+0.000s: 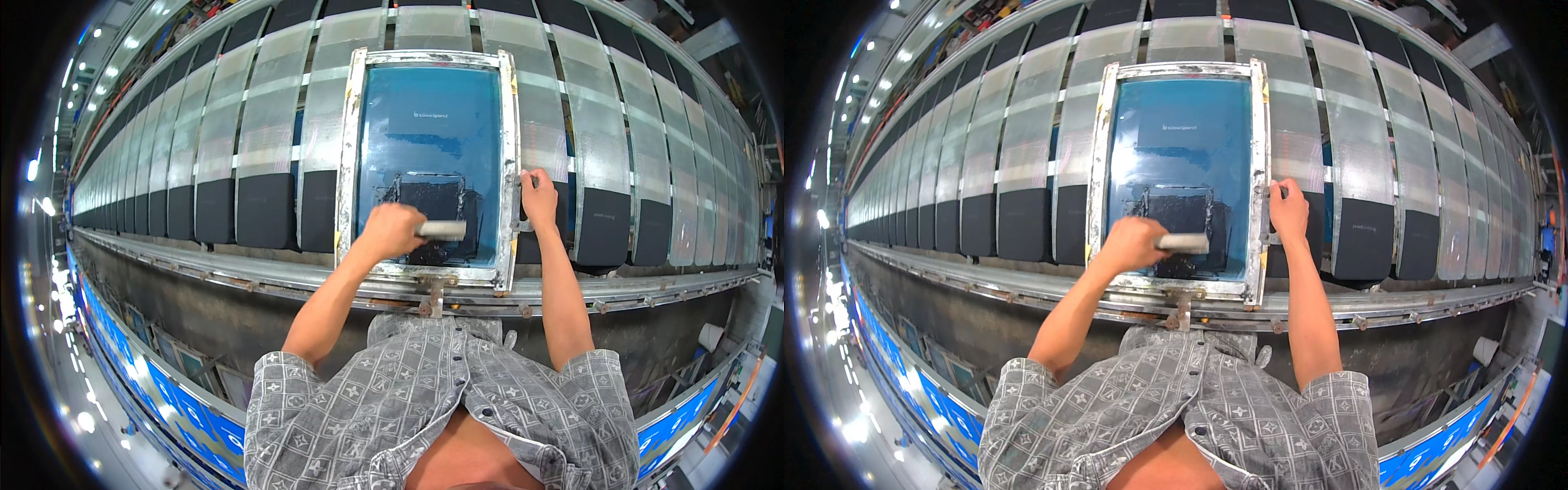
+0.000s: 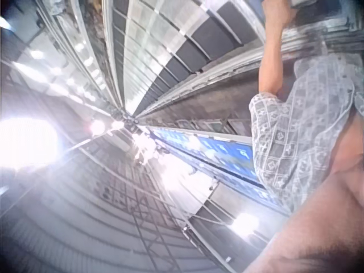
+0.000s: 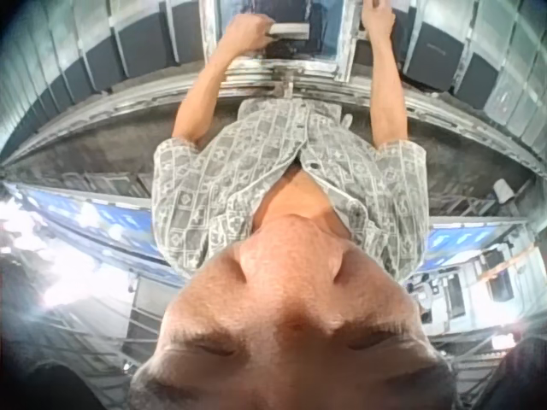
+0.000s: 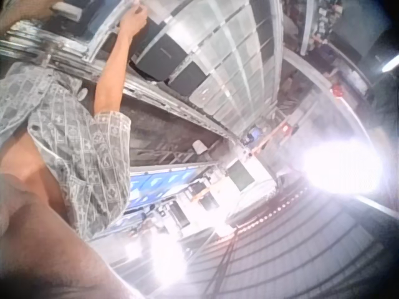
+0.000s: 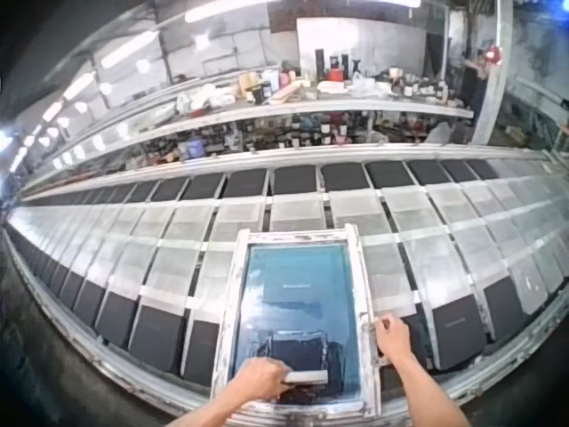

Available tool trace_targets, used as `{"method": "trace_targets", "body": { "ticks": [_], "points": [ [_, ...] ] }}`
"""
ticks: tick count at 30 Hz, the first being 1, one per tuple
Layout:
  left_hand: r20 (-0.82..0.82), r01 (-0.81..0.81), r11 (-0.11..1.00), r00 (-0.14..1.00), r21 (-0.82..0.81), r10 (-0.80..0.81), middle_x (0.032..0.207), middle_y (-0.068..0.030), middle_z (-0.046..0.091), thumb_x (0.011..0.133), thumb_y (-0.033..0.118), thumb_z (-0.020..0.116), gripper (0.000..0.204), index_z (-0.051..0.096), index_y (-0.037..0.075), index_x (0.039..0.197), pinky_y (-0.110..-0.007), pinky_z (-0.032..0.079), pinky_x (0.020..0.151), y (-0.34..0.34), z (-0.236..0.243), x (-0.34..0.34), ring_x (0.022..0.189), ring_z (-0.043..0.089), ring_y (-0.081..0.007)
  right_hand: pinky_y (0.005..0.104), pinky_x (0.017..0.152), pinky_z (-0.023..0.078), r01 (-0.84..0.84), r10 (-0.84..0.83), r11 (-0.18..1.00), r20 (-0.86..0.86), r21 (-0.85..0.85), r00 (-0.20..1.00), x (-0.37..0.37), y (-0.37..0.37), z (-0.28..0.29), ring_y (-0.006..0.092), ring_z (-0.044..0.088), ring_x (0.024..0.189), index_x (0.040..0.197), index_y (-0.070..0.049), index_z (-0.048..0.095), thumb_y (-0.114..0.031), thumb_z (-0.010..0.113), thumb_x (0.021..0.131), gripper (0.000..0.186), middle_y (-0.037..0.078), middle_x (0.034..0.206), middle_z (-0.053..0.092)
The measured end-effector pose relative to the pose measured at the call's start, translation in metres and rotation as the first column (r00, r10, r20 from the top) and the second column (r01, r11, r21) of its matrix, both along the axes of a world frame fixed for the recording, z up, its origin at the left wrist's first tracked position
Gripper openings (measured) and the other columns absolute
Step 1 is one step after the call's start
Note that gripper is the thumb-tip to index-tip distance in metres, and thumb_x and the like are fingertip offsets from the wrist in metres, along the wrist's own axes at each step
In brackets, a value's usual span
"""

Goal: The person uses a squeegee to spread ink across a screen printing frame, repeatedly rolling the squeegee back and forth to distribute the ink evenly. The person occasionally lifts the frame to reposition it on the conveyor.

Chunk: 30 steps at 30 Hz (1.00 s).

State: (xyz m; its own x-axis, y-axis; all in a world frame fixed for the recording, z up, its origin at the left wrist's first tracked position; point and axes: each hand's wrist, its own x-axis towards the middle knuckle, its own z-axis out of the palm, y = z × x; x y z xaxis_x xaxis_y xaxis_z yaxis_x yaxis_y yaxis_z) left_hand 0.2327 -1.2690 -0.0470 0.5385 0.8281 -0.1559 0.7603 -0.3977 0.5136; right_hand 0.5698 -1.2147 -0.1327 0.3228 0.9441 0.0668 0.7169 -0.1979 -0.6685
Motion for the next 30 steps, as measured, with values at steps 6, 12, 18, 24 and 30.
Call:
{"method": "trace_targets", "body": {
  "ticks": [6, 12, 18, 24, 30],
  "points": [
    [-0.13, -0.04, 0.997, 0.99, 0.063, 0.047, 0.082, -0.014, 0.074, 0.072, 0.028, 0.087, 0.025, 0.079, 0.014, 0.092, -0.048, 0.057, 0.072, 0.094, -0.005, -0.004, 0.078, 0.072, -0.0373, 0.0482, 0.083, 0.055, -0.663, 0.636, 0.745, -0.222, -0.074, 0.739, -0.09, 0.043, 0.095, 0.0383, 0.071, 0.093, 0.098, -0.008, 0.074, -0.041, 0.08, 0.085, 0.036, 0.018, 0.096, 0.075],
    [-0.078, -0.106, 0.986, 0.99, 0.132, 0.117, 0.081, -0.0137, 0.074, 0.072, 0.029, 0.086, 0.023, 0.079, 0.014, 0.088, -0.047, 0.057, 0.069, 0.082, -0.021, 0.003, 0.076, 0.072, -0.0364, 0.0515, 0.081, 0.055, -0.701, 0.755, 0.651, 0.155, -0.293, 0.637, -0.124, 0.033, 0.063, 0.0414, 0.07, 0.089, 0.089, -0.009, 0.072, -0.025, 0.081, 0.079, 0.021, 0.016, 0.086, 0.074],
    [0.079, -0.069, 0.996, 0.995, 0.063, 0.064, 0.077, -0.0099, 0.072, 0.071, 0.01, 0.077, 0.008, 0.074, 0.013, 0.078, -0.047, 0.058, 0.067, -0.028, -0.013, 0.003, 0.076, 0.072, -0.0327, 0.0443, 0.076, 0.051, -0.802, 0.846, 0.526, 0.075, -0.282, 0.528, -0.114, -0.081, 0.067, 0.0321, 0.068, 0.08, 0.088, -0.01, 0.068, -0.024, 0.084, 0.073, 0.027, 0.011, 0.08, 0.07],
    [-0.096, -0.064, 0.989, 0.992, 0.131, 0.077, 0.079, -0.015, 0.074, 0.074, 0.025, 0.082, 0.015, 0.079, 0.015, 0.085, -0.05, 0.058, 0.071, 0.088, -0.001, 0.002, 0.078, 0.074, -0.0367, 0.0522, 0.075, 0.056, -0.749, 0.79, 0.613, 0.173, -0.25, 0.588, -0.118, 0.037, 0.076, 0.0405, 0.071, 0.082, 0.089, -0.013, 0.073, -0.025, 0.082, 0.077, 0.02, 0.015, 0.082, 0.073],
    [-0.09, -0.12, 0.99, 0.988, 0.068, 0.125, 0.077, -0.0143, 0.074, 0.072, 0.027, 0.085, 0.019, 0.078, 0.014, 0.084, -0.049, 0.058, 0.07, 0.093, -0.022, 0.001, 0.077, 0.073, -0.0368, 0.0508, 0.075, 0.057, -0.733, 0.791, 0.606, 0.134, -0.309, 0.597, -0.126, 0.047, 0.07, 0.0389, 0.072, 0.083, 0.091, -0.013, 0.074, -0.024, 0.083, 0.076, 0.02, 0.015, 0.083, 0.074]
  ]
}}
